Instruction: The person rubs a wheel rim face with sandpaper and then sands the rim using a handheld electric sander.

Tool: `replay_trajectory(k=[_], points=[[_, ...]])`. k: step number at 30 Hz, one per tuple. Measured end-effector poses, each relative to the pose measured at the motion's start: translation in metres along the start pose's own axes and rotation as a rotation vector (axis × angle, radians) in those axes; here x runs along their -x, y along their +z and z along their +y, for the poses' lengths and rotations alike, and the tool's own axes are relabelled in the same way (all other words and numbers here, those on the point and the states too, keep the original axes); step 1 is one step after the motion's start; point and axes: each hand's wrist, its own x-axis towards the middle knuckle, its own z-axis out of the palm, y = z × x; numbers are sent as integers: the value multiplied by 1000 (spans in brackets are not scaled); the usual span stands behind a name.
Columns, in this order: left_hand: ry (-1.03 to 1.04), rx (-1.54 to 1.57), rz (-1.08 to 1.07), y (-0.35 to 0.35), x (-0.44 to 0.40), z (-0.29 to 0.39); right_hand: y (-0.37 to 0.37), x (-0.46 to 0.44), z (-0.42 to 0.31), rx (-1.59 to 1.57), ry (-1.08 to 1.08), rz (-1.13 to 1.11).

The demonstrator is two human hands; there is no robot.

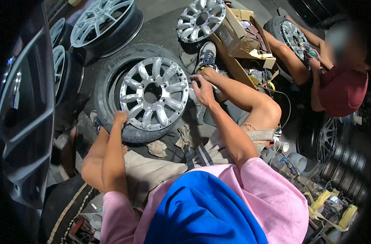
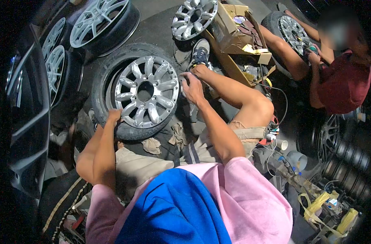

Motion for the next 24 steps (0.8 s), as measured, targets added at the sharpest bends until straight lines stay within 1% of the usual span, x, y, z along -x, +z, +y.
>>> replay_trajectory(k=[1,2,3,5,6,8,9,10,11,12,14,16,18,19,21,22,24], points=[[-38,38,-52,1,-2,0,-2,0,4,6,-10,-3],[-122,71,-25,6,-4,1,-7,-2,8,17,-24,-3],[-115,66,-55,9,-17,-9,-3,-3,27,57,-52,20],[-92,63,-93,11,-36,-23,-4,2,40,125,-22,-31],[-104,76,-62,13,-37,-24,-4,6,48,158,2,-72],[-102,95,-34,19,-42,-26,14,13,92,351,46,-132],[-97,87,-9,23,-47,-28,17,21,97,329,119,-188],[-98,76,18,23,-43,-27,13,26,89,337,266,-350],[-92,53,29,25,-41,-24,13,35,81,413,343,-382],[-85,57,32,25,-32,-15,19,40,102,447,315,-462],[-64,-31,123,24,-11,1,24,48,112,474,296,-581],[-103,-5,96,20,7,17,29,54,108,479,280,-601],[-11,-137,148,20,18,22,29,56,103,490,269,-622],[-15,-134,149,21,6,12,29,56,96,487,252,-603],[131,-490,250,20,-19,-2,26,54,82,489,223,-590],[123,-484,255,17,-9,7,25,54,77,497,236,-576],[241,-435,344,12,14,28,25,56,71,510,243,-572]])
